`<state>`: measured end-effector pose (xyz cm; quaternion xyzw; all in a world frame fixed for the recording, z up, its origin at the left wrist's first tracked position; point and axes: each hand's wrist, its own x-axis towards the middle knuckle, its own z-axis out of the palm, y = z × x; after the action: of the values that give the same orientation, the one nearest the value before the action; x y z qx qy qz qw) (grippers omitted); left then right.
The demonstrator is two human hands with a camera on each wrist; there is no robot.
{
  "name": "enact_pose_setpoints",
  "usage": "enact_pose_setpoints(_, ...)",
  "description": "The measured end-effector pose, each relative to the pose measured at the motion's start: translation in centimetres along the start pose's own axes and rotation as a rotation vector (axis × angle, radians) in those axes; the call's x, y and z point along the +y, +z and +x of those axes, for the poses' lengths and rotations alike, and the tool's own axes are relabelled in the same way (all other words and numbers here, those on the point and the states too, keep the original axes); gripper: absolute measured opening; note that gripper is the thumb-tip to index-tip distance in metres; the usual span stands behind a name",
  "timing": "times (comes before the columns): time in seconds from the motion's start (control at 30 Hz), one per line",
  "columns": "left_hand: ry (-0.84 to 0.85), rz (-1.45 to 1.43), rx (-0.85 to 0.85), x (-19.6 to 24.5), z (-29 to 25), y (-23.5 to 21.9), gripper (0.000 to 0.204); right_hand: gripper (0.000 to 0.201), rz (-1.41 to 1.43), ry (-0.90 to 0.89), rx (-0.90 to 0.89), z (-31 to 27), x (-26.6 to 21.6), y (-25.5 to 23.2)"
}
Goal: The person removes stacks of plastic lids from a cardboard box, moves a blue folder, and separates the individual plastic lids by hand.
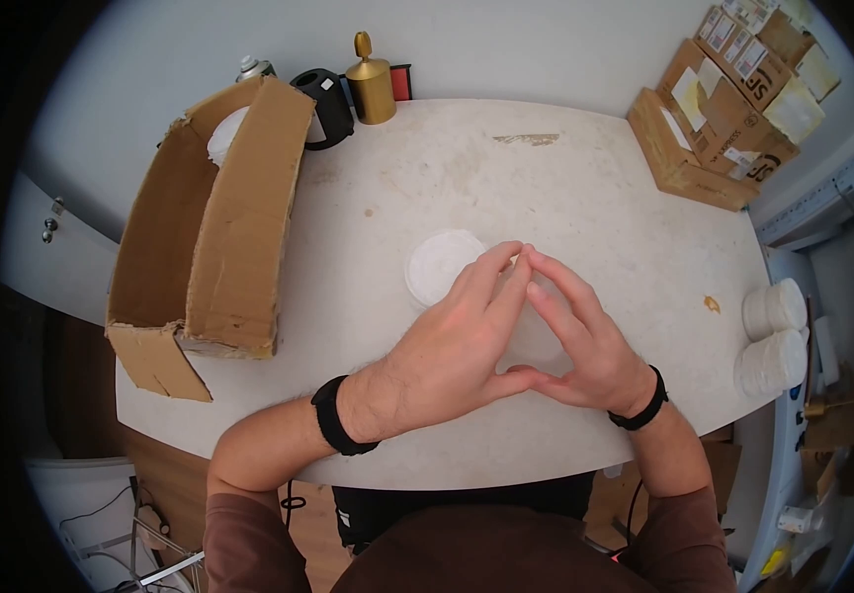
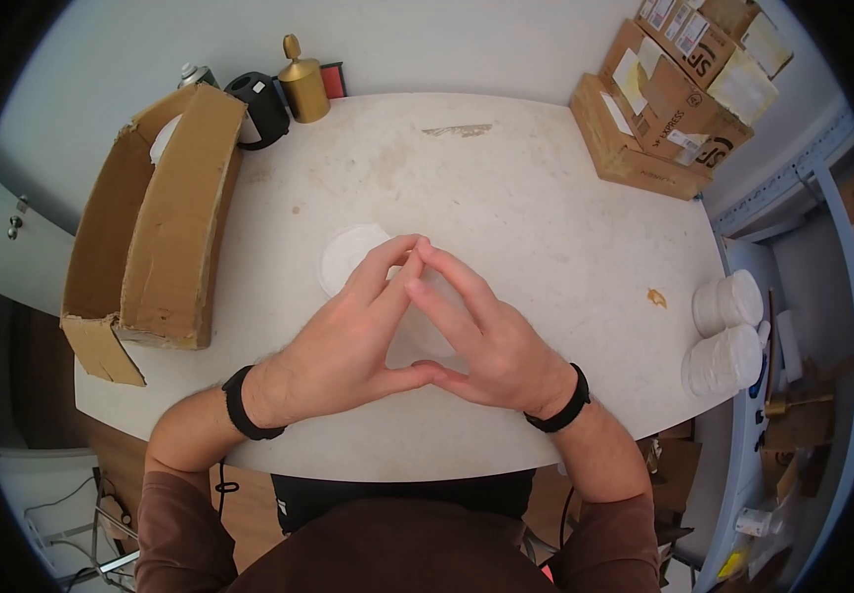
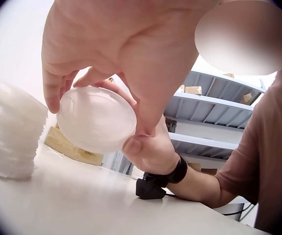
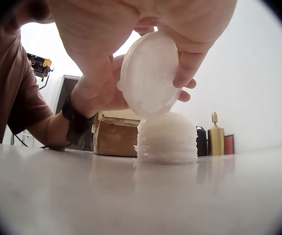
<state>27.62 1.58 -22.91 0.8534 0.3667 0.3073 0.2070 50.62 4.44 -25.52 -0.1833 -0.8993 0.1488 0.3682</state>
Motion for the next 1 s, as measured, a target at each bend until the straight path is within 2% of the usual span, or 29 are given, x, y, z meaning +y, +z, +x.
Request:
enact_pose_setpoints(0.07, -0.059, -0.008, 0.004, 0.1, 0.0, 0.1, 0.103, 0.106, -0.003, 0.002, -0.004, -0.1, 0.0, 0.1)
enact_pose_setpoints(0.33, -0.034, 0.013, 0.091, 0.9, 0.2, 1.0, 0.103, 0.098, -0.103, -0.046, 0.092, -0.2, 0.0, 0.3)
enact_pose_setpoints(0.6, -0.063, 0.028, 0.13, 1.0, -0.1, 1.1, 0.099, 0.094, -0.114, -0.061, 0.093, -0.2, -0.1, 0.8)
enact_pose_setpoints(0.77, 0.016, -0.02, 0.155, 0.8, 0.1, 0.4, 0.092, 0.095, -0.084, -0.042, 0.116, 0.1, -0.1, 0.5)
enact_pose_setpoints(1.0, 0.003, -0.1, 0.164, 0.5, -0.1, 0.6, 0.09, 0.098, -0.12, -0.011, 0.155, 0.1, -0.3, 0.1)
